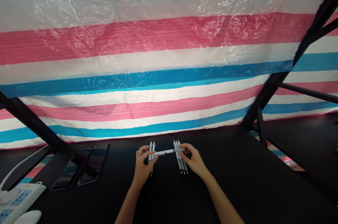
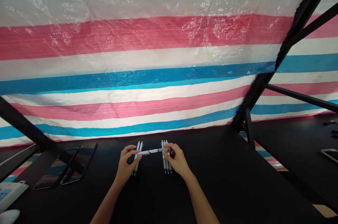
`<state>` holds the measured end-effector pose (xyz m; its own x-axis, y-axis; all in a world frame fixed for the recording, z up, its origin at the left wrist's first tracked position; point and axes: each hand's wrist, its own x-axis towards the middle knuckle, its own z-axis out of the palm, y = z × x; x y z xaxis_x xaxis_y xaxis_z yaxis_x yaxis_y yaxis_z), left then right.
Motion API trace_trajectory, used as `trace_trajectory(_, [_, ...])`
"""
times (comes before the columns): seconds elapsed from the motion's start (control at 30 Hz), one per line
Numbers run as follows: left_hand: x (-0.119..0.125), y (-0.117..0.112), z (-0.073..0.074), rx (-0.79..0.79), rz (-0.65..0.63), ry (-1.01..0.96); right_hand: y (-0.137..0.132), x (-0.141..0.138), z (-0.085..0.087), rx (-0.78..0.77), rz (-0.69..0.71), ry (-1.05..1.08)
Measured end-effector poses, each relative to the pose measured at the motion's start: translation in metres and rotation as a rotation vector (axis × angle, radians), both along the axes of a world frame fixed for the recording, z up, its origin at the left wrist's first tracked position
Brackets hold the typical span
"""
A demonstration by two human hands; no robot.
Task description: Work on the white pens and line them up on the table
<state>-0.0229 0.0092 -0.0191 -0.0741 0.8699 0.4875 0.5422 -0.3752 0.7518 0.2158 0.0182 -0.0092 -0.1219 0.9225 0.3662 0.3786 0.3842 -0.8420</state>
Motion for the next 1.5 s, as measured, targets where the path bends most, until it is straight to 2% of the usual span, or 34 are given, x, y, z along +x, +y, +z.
trace_trajectory(0.23, [0.004, -0.004, 0.009, -0.131, -0.133, -0.163, 0.001, -0.001, 0.002, 0.012, 0.017, -0.046])
trace_trajectory(0.43, [0.005, -0.005, 0.010, -0.150, -0.129, -0.176, -0.002, -0.002, 0.008, 0.034, 0.026, -0.096])
trace_trajectory(0.7, [0.004, -0.004, 0.009, -0.138, -0.112, -0.189, 0.002, 0.002, -0.005, 0.005, 0.047, -0.036])
trace_trajectory(1.0, [0.004, -0.004, 0.010, -0.149, -0.120, -0.212, -0.003, -0.002, 0.006, -0.005, 0.065, -0.112])
trace_trajectory(1.2, [0.002, -0.004, 0.008, -0.146, -0.124, -0.203, -0.004, -0.003, 0.006, -0.043, 0.131, -0.132])
trace_trajectory(1.33, [0.003, -0.005, 0.009, -0.146, -0.128, -0.200, -0.004, -0.003, 0.006, -0.085, 0.108, -0.134])
trace_trajectory(1.5, [0.003, -0.004, 0.010, -0.138, -0.105, -0.196, -0.004, -0.002, 0.008, -0.069, 0.155, -0.126])
